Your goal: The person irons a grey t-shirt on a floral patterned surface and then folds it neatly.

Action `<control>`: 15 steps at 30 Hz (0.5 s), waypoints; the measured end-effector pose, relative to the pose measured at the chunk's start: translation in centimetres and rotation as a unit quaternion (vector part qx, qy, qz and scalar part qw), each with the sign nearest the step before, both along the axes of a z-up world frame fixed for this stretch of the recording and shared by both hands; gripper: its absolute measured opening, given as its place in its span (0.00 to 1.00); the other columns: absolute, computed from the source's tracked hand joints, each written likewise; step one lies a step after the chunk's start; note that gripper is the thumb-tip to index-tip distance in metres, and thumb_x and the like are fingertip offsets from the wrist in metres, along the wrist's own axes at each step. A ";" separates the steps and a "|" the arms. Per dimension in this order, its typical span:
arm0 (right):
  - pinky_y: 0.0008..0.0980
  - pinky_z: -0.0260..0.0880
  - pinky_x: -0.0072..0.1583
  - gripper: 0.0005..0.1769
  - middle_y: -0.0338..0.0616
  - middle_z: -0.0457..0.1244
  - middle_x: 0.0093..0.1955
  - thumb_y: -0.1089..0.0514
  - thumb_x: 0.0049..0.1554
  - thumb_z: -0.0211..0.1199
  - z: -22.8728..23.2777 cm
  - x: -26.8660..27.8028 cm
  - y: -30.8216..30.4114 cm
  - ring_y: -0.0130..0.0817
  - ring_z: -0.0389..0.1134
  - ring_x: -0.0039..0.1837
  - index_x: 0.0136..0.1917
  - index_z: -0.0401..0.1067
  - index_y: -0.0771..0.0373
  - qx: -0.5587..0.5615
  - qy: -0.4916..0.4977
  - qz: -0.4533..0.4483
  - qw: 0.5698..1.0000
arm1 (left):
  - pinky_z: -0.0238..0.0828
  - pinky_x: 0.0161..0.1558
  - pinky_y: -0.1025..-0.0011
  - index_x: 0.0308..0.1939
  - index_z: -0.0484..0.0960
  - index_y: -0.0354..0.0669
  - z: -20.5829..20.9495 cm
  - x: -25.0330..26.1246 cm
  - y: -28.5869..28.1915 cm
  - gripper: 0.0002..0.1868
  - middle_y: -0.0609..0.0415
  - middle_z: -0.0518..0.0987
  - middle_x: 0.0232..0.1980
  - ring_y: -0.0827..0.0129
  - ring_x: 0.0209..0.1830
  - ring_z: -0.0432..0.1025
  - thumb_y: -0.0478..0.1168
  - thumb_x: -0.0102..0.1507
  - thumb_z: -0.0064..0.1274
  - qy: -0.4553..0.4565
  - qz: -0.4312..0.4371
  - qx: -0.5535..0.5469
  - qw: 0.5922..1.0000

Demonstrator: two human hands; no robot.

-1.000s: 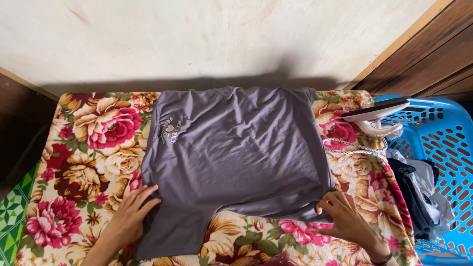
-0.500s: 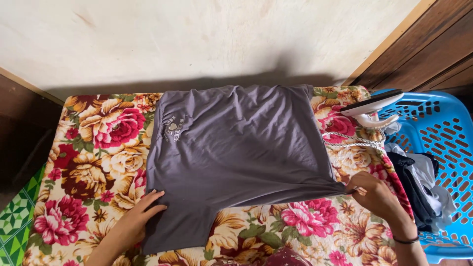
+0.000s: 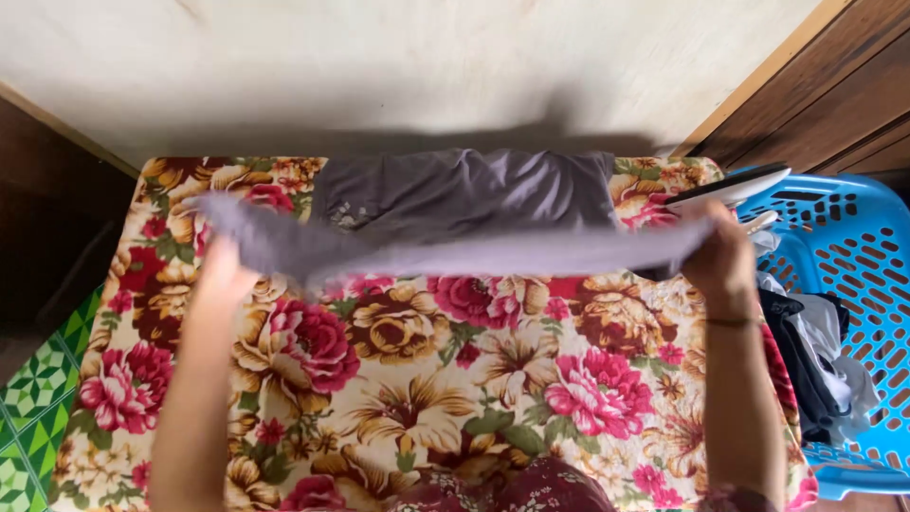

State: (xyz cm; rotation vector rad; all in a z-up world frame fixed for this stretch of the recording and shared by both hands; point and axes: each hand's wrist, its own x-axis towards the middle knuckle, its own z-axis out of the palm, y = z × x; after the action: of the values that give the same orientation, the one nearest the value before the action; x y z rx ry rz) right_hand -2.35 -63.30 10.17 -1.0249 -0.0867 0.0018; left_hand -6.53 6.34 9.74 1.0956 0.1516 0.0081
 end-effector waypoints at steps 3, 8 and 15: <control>0.44 0.72 0.60 0.30 0.52 0.70 0.52 0.34 0.61 0.61 -2.7 4.8 3.8 0.48 0.74 0.53 0.58 0.74 0.63 -0.068 0.244 0.025 0.967 | 0.77 0.57 0.57 0.56 0.75 0.49 -3.3 2.8 -1.7 0.52 0.52 0.80 0.54 0.61 0.51 0.77 0.88 0.51 0.43 0.265 0.037 0.046 0.962; 0.40 0.76 0.51 0.22 0.42 0.69 0.49 0.61 0.56 0.66 -7.9 3.5 2.9 0.39 0.74 0.50 0.64 0.71 0.55 -0.129 0.241 0.058 0.960 | 0.71 0.47 0.65 0.59 0.78 0.33 -6.1 1.4 -4.0 0.38 0.46 0.76 0.47 0.61 0.44 0.73 0.60 0.58 0.68 0.207 0.033 0.296 0.932; 0.50 0.70 0.63 0.47 0.58 0.64 0.62 0.80 0.51 0.58 -3.7 2.6 1.1 0.48 0.68 0.62 0.82 0.54 0.61 -0.201 0.099 0.070 0.972 | 0.76 0.43 0.75 0.56 0.83 0.50 -1.4 0.8 -0.8 0.15 0.60 0.79 0.41 0.77 0.37 0.74 0.44 0.66 0.63 0.044 0.042 0.300 0.952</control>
State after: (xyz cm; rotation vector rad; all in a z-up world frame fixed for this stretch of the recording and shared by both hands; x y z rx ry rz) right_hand 0.29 -62.21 6.51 -1.4155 0.0252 0.2598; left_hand -5.73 5.56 8.30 1.6987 0.2888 0.0864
